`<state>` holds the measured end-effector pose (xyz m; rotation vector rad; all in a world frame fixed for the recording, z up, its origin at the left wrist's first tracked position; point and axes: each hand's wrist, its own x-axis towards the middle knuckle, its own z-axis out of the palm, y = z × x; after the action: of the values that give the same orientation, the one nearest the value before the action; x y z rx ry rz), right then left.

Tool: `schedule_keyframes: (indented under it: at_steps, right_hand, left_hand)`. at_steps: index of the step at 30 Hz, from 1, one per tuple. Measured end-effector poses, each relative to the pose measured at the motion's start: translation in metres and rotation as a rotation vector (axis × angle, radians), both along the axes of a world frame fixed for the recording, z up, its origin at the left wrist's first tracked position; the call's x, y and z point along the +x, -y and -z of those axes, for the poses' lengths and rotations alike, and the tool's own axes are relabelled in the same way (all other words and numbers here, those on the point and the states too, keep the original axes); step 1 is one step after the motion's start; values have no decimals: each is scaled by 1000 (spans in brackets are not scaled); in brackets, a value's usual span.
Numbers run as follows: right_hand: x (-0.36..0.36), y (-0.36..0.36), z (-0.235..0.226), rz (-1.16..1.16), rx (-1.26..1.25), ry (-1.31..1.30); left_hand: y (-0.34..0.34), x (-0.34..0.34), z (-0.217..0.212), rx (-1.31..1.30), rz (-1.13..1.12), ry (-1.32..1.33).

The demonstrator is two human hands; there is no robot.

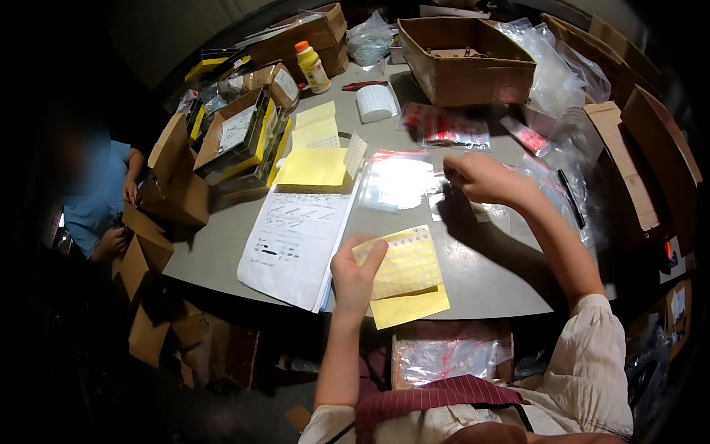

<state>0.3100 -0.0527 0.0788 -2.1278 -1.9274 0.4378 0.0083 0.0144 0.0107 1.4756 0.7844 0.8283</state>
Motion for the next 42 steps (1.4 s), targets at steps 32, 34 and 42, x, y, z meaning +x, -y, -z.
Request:
schedule_keyframes:
  at_steps: [32, 34, 42]
  right_hand:
    - [-72, 14, 11, -279, 289, -469]
    - [-71, 15, 9, -270, 279, -505]
    - [-75, 17, 14, -312, 370, -233]
  left_hand:
    - [1, -1, 4, -14, -31, 174]
    - [0, -3, 2, -45, -4, 189]
    - [-4, -5, 5, -116, 16, 176]
